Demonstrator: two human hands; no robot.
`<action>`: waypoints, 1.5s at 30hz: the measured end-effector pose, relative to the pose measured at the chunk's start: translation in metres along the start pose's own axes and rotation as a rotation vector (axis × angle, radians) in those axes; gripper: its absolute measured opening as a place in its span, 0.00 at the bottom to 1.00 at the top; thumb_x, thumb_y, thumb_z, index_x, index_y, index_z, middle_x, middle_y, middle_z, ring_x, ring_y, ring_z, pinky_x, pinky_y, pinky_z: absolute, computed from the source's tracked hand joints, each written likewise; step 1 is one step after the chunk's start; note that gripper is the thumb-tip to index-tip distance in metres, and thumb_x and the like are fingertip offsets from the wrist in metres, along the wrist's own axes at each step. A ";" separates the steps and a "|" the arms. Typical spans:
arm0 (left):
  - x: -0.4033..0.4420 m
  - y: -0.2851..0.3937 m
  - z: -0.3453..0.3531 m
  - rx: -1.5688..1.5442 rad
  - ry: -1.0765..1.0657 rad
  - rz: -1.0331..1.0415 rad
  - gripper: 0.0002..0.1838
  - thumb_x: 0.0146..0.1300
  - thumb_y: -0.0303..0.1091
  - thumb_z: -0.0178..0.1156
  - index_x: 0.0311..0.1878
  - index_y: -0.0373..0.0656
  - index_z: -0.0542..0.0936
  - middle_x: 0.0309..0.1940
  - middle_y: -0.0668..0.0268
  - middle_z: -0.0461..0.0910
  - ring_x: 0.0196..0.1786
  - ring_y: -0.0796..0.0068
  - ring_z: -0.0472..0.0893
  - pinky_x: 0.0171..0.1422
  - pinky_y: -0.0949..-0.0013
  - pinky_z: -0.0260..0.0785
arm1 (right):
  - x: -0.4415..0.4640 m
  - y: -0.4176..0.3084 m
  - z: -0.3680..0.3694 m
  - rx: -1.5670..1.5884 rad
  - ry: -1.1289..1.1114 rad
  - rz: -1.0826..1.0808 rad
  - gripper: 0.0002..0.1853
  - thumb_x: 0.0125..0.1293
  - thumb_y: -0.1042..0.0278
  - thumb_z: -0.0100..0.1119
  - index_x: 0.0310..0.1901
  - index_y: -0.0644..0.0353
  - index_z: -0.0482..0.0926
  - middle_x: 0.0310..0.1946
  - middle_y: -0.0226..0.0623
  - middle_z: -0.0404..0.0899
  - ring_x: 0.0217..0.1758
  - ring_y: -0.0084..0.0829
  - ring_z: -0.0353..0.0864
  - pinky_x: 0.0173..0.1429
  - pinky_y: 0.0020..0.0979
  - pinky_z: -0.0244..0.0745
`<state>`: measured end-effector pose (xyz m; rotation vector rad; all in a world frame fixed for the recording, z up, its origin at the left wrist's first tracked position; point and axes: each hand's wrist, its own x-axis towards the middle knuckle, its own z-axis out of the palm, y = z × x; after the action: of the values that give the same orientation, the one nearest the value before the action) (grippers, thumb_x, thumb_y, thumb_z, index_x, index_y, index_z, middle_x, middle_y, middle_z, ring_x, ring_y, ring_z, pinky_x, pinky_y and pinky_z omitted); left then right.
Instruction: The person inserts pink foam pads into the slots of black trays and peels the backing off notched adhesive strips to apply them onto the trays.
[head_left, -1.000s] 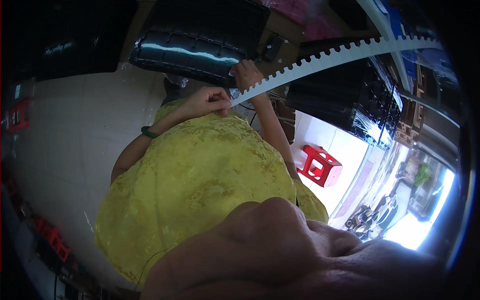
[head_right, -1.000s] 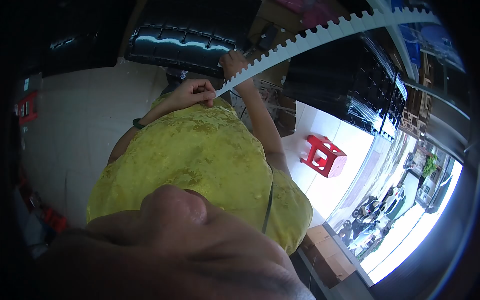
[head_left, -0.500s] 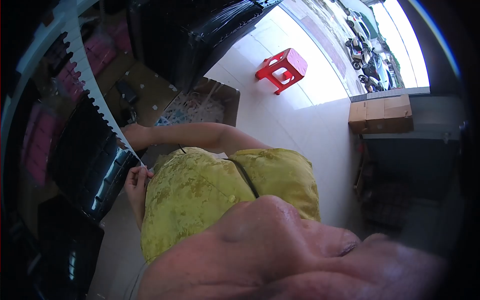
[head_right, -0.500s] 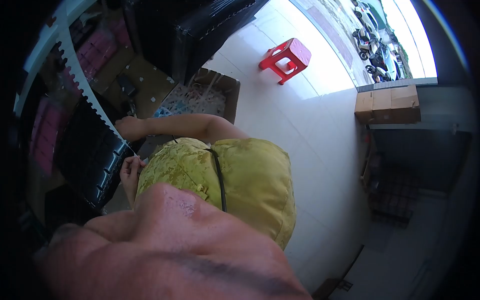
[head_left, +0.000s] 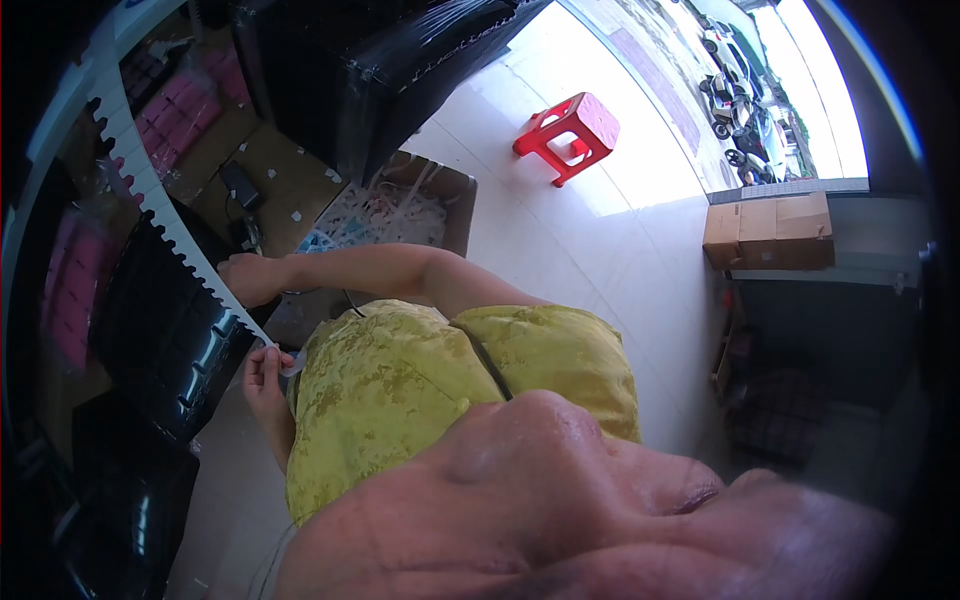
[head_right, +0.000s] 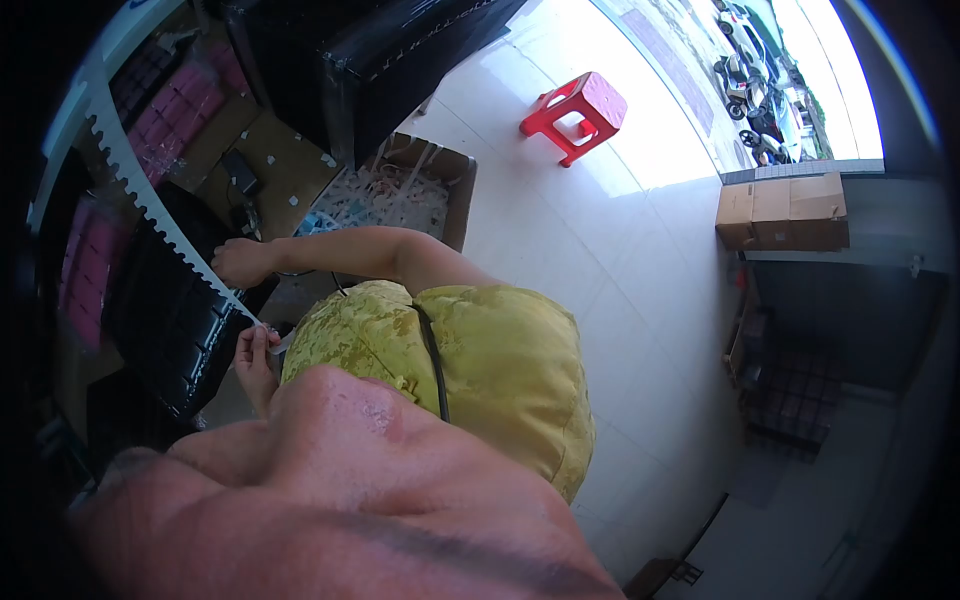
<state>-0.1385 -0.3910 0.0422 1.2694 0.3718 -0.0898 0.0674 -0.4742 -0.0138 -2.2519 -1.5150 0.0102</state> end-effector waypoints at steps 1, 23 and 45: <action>-0.001 -0.002 -0.001 0.000 0.014 0.015 0.07 0.72 0.33 0.58 0.41 0.39 0.78 0.30 0.68 0.79 0.36 0.82 0.75 0.47 0.75 0.65 | -0.003 0.002 -0.003 0.133 0.045 0.043 0.10 0.61 0.59 0.60 0.38 0.54 0.83 0.41 0.35 0.81 0.52 0.38 0.77 0.56 0.39 0.72; 0.013 0.030 -0.031 -0.244 -0.178 -0.014 0.10 0.74 0.36 0.56 0.46 0.37 0.78 0.18 0.75 0.68 0.21 0.87 0.66 0.45 0.74 0.71 | -0.063 -0.074 -0.089 1.435 0.037 0.492 0.13 0.69 0.66 0.63 0.50 0.63 0.83 0.42 0.32 0.86 0.44 0.22 0.83 0.51 0.26 0.79; -0.058 0.093 -0.132 -0.339 -0.098 -0.006 0.07 0.68 0.33 0.64 0.35 0.41 0.78 0.23 0.76 0.74 0.20 0.93 0.66 0.24 0.83 0.55 | 0.107 -0.129 -0.038 1.121 -0.129 0.550 0.09 0.62 0.69 0.69 0.41 0.62 0.85 0.35 0.30 0.85 0.37 0.19 0.81 0.43 0.24 0.75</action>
<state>-0.1977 -0.2462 0.1131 0.9252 0.2922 -0.0890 0.0063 -0.3516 0.0898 -1.6128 -0.5740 0.9242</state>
